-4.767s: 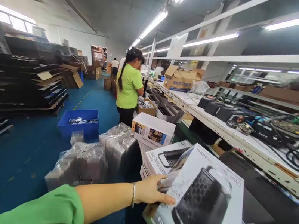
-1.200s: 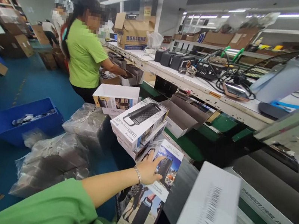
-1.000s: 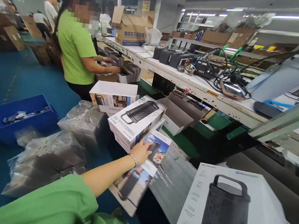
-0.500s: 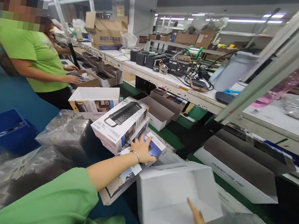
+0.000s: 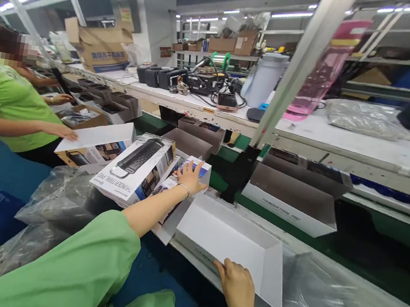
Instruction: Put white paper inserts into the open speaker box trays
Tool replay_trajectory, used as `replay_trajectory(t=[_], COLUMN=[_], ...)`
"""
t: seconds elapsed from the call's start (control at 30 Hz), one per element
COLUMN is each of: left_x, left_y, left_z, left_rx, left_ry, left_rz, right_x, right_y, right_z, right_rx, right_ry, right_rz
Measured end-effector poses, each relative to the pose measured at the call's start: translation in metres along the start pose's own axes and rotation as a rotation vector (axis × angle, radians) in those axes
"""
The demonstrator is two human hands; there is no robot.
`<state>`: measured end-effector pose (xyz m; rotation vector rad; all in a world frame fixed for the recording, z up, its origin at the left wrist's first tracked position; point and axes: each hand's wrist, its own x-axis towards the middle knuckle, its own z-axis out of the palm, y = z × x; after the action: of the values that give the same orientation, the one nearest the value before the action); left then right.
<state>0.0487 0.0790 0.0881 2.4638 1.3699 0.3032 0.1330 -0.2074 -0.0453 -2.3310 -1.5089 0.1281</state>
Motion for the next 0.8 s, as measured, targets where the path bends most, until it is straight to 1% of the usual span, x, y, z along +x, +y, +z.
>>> replay_trajectory(t=[0.07,0.13,0.2,0.27,0.3,0.37,0.4,0.43,0.47,0.5,0.53,0.6,0.63,0.7,0.77,0.8], left_x=[-0.014,-0.034,-0.058,-0.084,-0.096,-0.116,-0.124,-0.129,-0.132,-0.133,-0.132,-0.127,-0.124,-0.121,-0.124,-0.127], left_y=[0.027,0.064,0.108,0.154,0.177,0.218,0.237,0.253,0.268,0.281,0.292,0.308,0.313,0.319,0.321,0.322], left_z=[0.01,0.025,0.046,0.071,0.085,0.112,0.124,0.136,0.146,0.154,0.161,0.171,0.174,0.178,0.176,0.173], left_rx=[-0.018,-0.044,-0.087,-0.133,-0.14,-0.094,-0.04,0.022,0.084,0.137,0.176,0.213,0.217,0.212,0.21,0.201], left_ry=[-0.012,-0.075,-0.196,-0.354,-0.442,-0.604,-0.676,-0.744,-0.81,-0.875,-0.939,-1.047,-1.083,-1.102,-1.059,-1.02], left_rz=[0.123,0.315,0.551,0.781,0.887,1.067,1.135,1.188,1.222,1.233,1.23,1.204,1.196,1.205,1.243,1.268], right_x=[0.0,-0.002,-0.012,-0.033,-0.047,-0.077,-0.092,-0.105,-0.115,-0.123,-0.128,-0.132,-0.132,-0.13,-0.126,-0.125], right_y=[0.015,0.031,0.046,0.06,0.069,0.089,0.102,0.115,0.129,0.143,0.155,0.174,0.18,0.186,0.186,0.185], right_z=[0.001,-0.008,-0.026,-0.051,-0.064,-0.086,-0.093,-0.097,-0.098,-0.097,-0.092,-0.08,-0.073,-0.063,-0.06,-0.062], right_rx=[0.034,0.104,0.192,0.241,0.239,0.198,0.18,0.178,0.193,0.224,0.267,0.352,0.392,0.484,0.593,0.648], right_ry=[0.054,0.119,0.209,0.358,0.456,0.649,0.707,0.728,0.715,0.681,0.635,0.564,0.538,0.502,0.487,0.49], right_rz=[0.06,0.075,0.052,0.093,0.168,0.432,0.588,0.731,0.848,0.933,0.985,1.042,1.065,1.105,1.132,1.143])
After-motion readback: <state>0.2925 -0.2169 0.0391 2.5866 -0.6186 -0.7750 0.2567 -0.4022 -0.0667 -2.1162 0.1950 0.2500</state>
